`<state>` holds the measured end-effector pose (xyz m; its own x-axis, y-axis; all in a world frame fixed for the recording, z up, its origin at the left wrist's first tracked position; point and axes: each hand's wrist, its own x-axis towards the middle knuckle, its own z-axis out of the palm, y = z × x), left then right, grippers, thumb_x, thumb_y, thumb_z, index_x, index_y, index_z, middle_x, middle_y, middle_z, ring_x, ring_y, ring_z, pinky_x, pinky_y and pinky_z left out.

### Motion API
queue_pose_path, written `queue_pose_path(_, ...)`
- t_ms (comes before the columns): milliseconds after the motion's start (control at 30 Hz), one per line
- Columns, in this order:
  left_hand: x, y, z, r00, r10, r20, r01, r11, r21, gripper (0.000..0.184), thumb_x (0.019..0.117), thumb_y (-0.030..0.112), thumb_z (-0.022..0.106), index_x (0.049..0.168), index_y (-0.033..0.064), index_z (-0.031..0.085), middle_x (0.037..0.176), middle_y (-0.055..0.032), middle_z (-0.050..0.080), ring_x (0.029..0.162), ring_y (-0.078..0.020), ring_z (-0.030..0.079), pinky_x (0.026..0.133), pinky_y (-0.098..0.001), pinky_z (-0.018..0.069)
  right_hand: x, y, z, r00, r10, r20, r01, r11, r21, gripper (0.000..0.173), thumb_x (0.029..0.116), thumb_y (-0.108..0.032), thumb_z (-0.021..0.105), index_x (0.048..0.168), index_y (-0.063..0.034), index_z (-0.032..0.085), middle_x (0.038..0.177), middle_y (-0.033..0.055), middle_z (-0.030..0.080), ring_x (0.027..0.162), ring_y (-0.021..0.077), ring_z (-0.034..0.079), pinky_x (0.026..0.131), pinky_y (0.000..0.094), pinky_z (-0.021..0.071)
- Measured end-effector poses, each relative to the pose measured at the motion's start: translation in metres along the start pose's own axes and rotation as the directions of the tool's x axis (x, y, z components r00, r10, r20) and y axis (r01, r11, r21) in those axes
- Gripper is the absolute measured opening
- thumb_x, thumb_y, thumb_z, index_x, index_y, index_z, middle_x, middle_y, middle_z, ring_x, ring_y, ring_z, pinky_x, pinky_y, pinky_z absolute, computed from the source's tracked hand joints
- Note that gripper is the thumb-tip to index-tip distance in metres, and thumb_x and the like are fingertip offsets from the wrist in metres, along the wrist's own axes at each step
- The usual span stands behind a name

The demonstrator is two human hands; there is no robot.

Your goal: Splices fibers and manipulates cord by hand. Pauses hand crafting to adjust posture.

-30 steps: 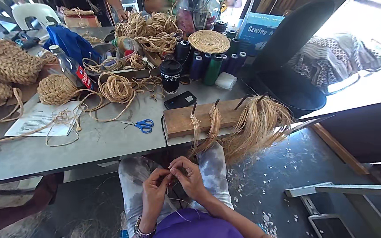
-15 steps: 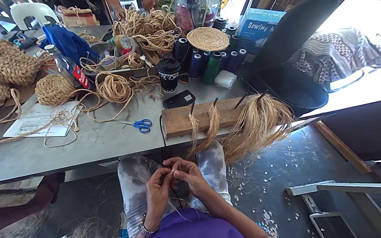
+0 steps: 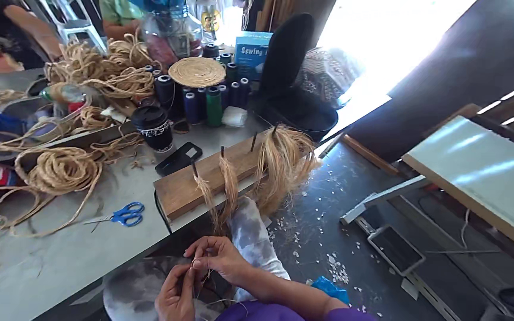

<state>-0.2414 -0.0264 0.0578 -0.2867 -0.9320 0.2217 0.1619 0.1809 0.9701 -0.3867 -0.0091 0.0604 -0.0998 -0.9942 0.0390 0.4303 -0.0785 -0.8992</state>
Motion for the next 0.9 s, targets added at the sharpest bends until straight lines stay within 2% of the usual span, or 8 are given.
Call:
queue_pose_path(100,0.001,0.001,0.004,1.0,-0.007,0.002,0.007,1.0,0.0,0.019,0.0961,-0.006,0.057,0.099,0.0096,0.068,0.08,0.015,0.072,0.067,0.0033,0.067,0.063,-0.0166,0.0598,-0.003,0.002,-0.001,1.0,0.006,-0.002,-0.006,1.0,0.011,0.006,0.0914,0.003,0.066,0.097,-0.0005,0.065,0.107,0.0025,0.07,0.096,0.0058,0.065,0.086,0.0249,0.0551)
queue_pose_path(267,0.0,0.0,0.003,0.999,-0.023,-0.035,0.025,0.998,0.053,0.015,0.0945,-0.007,0.057,0.098,0.0041,0.067,0.078,0.0133,0.071,0.065,0.0032,0.067,0.061,-0.0168,0.0599,-0.004,0.009,0.004,0.996,-0.044,-0.074,0.043,0.999,-0.021,0.004,0.0919,0.003,0.065,0.093,0.0009,0.068,0.102,0.0032,0.073,0.098,0.0062,0.067,0.089,0.0257,0.055)
queue_pose_path(467,0.001,-0.005,-0.001,0.989,-0.008,-0.147,0.015,0.999,0.046,0.013,0.0959,-0.003,0.056,0.096,0.0027,0.067,0.075,0.0095,0.071,0.059,0.0003,0.067,0.055,-0.0181,0.0593,0.002,0.017,0.006,0.993,-0.115,-0.015,0.114,0.991,-0.073,0.004,0.09,0.003,0.067,0.089,0.0005,0.07,0.104,0.0049,0.073,0.101,0.0082,0.067,0.091,0.0266,0.0549)
queue_pose_path(600,0.001,-0.01,0.001,0.984,-0.067,-0.166,0.054,0.996,-0.077,0.014,0.0971,0.001,0.057,0.096,0.0052,0.069,0.074,0.0076,0.072,0.058,-0.0022,0.067,0.053,-0.02,0.0592,0.006,0.016,0.004,0.984,-0.176,0.036,0.178,0.982,-0.056,0.005,0.09,-0.001,0.07,0.086,-0.0035,0.071,0.107,0.0051,0.073,0.114,0.0152,0.066,0.103,0.0336,0.0524)
queue_pose_path(733,0.001,-0.008,0.008,0.989,-0.102,-0.109,0.078,0.976,-0.205,0.011,0.0991,0.003,0.059,0.098,0.0077,0.07,0.077,0.0063,0.072,0.06,-0.0024,0.067,0.056,-0.0201,0.0596,0.012,0.003,0.009,0.992,-0.127,0.026,0.128,0.991,-0.041,0.008,0.0919,-0.005,0.069,0.085,-0.0066,0.072,0.11,0.0052,0.073,0.115,0.0153,0.066,0.102,0.032,0.0532)
queue_pose_path(767,0.004,-0.006,0.01,0.989,-0.106,-0.099,0.08,0.969,-0.232,0.012,0.099,0.002,0.059,0.099,0.0068,0.07,0.077,0.0056,0.072,0.061,-0.0029,0.067,0.056,-0.0205,0.0597,0.015,-0.003,0.01,0.99,-0.136,0.034,0.139,0.985,-0.098,0.008,0.0926,-0.004,0.067,0.086,-0.0053,0.07,0.11,0.0059,0.073,0.114,0.0148,0.066,0.1,0.0313,0.0539)
queue_pose_path(833,0.017,-0.001,0.012,0.994,-0.085,-0.069,0.065,0.964,-0.258,0.012,0.0989,0.001,0.058,0.101,0.0036,0.069,0.078,0.0041,0.072,0.061,-0.0038,0.067,0.057,-0.0215,0.0598,0.025,-0.022,0.009,0.979,-0.185,0.085,0.203,0.918,-0.34,0.008,0.0952,-0.005,0.062,0.092,-0.0002,0.068,0.108,0.0077,0.072,0.108,0.0121,0.067,0.095,0.0283,0.0559)
queue_pose_path(900,0.036,0.013,0.018,0.997,-0.066,-0.028,0.057,0.967,-0.247,0.011,0.0987,0.001,0.058,0.103,-0.001,0.068,0.08,0.0023,0.071,0.062,-0.0046,0.067,0.057,-0.0223,0.0599,0.038,-0.048,0.006,0.962,-0.244,0.122,0.267,0.751,-0.604,0.014,0.0984,-0.007,0.059,0.101,0.0037,0.069,0.104,0.0086,0.071,0.098,0.0081,0.068,0.088,0.0255,0.0571)
